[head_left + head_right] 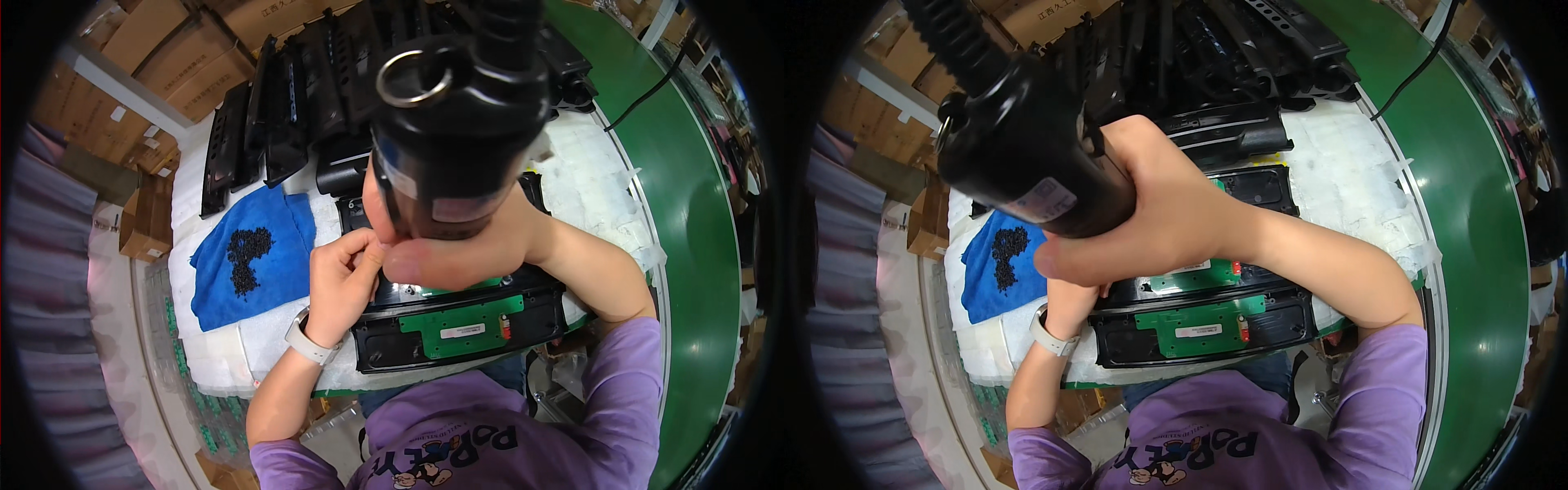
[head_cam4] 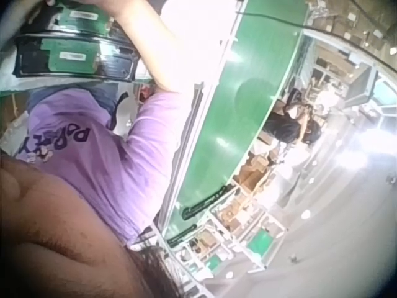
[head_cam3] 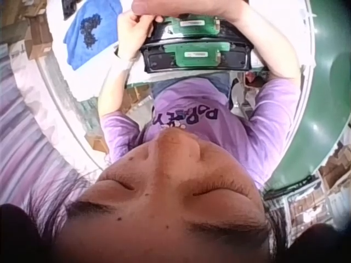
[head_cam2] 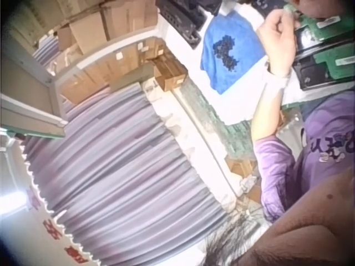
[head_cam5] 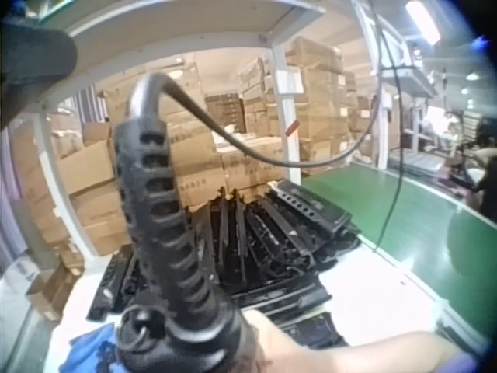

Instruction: Assembling printer toner cartridges by attaching components and securing them with an electric screwdriver.

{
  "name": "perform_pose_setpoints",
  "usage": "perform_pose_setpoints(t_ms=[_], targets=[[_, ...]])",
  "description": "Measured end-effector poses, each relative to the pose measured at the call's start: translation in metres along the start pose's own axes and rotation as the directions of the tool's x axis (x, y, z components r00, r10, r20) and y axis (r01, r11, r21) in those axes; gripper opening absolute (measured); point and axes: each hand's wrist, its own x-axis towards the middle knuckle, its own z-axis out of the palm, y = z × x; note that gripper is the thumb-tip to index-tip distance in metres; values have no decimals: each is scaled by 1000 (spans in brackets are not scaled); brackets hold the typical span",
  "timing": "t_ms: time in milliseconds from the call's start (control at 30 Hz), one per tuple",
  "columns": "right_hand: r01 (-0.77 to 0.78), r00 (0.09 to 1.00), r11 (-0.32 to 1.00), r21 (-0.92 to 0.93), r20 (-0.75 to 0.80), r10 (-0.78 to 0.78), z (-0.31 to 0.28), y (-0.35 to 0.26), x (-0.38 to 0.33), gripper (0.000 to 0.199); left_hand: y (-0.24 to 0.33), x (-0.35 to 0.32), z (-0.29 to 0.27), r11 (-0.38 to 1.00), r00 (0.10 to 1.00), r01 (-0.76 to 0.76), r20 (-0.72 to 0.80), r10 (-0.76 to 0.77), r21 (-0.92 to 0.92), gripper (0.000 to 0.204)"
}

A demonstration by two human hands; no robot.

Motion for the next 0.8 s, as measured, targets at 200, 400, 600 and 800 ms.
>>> perform_pose_setpoints(t_ms=[200, 400, 600, 800], targets=[[22, 1000, 999, -36, 7, -22, 0, -1, -2, 22, -3, -1, 1, 967, 993, 67, -75, -88, -247, 19], [-53, 998, 996, 66, -33, 56, -13, -6, 2, 21, -3, 5, -1, 958, 998, 59, -20, -67, -280, 11], [239, 971, 908, 345, -86, -223, -39, -21, 5, 39, 12, 3, -8, 970, 989, 116, 111, -94, -213, 16], [190, 978, 924, 332, -142, -150, -33, -18, 5, 38, 9, 1, -9, 980, 984, 92, 166, -63, -176, 14]])
